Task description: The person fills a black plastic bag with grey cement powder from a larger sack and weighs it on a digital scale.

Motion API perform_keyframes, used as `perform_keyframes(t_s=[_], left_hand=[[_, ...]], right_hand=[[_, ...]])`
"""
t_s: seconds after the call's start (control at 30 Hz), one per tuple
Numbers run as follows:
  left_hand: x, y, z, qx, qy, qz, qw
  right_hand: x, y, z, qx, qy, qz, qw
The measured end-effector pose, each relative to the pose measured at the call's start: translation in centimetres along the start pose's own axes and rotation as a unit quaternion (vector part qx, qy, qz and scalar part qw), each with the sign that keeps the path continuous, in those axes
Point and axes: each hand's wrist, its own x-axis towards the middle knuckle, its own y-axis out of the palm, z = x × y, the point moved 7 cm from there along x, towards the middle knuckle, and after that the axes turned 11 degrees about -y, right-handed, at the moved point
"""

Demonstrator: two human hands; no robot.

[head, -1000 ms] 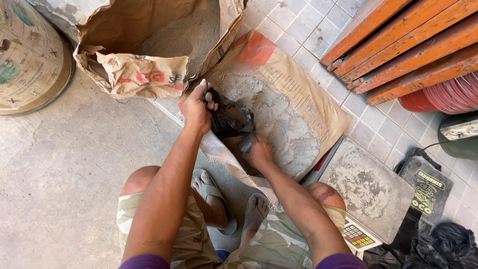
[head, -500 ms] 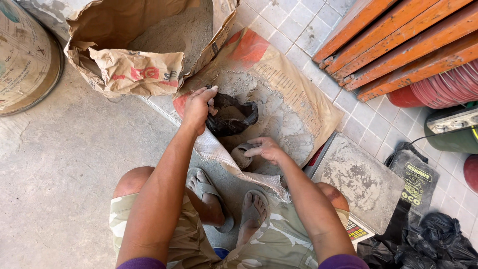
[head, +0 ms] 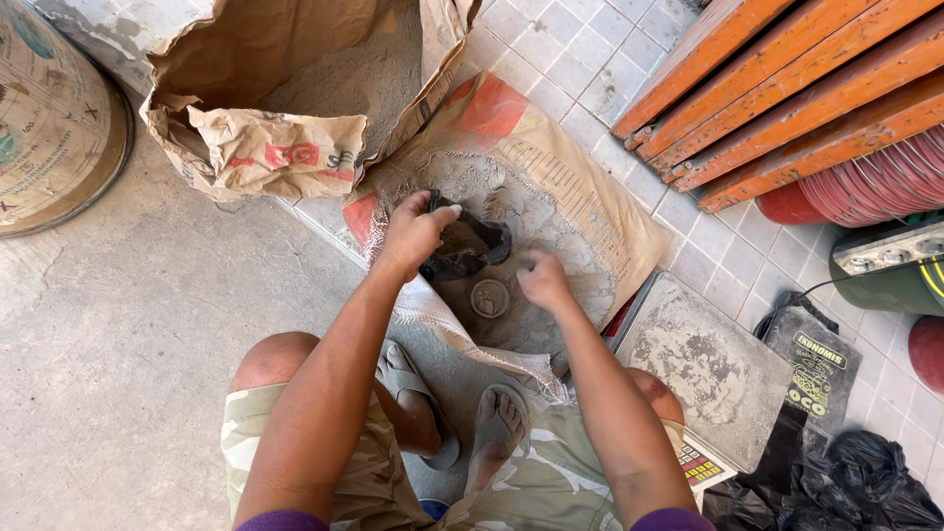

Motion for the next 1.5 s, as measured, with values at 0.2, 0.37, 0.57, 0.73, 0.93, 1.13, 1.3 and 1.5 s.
perform_keyframes(t_s=[0.2, 0.37, 0.57, 0.73, 0.93, 1.13, 1.3, 1.5], left_hand=[[-0.1, 1.5, 1.1, 0.042, -0.05, 0.073, 0.995], [-1.7, 1.6, 0.5, 0.042, -0.039, 0.054, 0.997], [-0.4, 0.1, 1.2, 0.013, -0.003, 0.028, 1.0], [3.8, -1.5, 3.6, -0.026, 0.009, 0.014, 1.0], [1.8, -0.2, 2.7, -0.047, 0.0, 0.053, 0.998], [3.1, -1.2, 3.4, -0.052, 0.006, 0.03, 0.998], [0.5, -1.2, 2.0, -0.087, -0.016, -0.01, 0.996], [2.0, -2.0, 3.9, -0.077, -0.008, -0.053, 0.996]], right_hand=[[-5.9, -3.8, 13.8, 0.15, -0.074, 0.029, 0.985], [-3.3, -2.3, 9.9, 0.087, -0.106, -0.119, 0.983], [-5.1, -3.4, 10.4, -0.119, -0.013, 0.053, 0.991], [-5.5, 3.1, 5.9, -0.305, -0.072, 0.2, 0.928], [-4.6, 3.3, 4.7, -0.171, -0.126, 0.103, 0.972], [-3.3, 2.8, 4.5, 0.028, -0.117, 0.022, 0.993], [-5.4, -2.3, 15.0, 0.144, -0.231, -0.076, 0.959], [-2.7, -0.1, 18.7, -0.202, -0.308, -0.08, 0.926]])
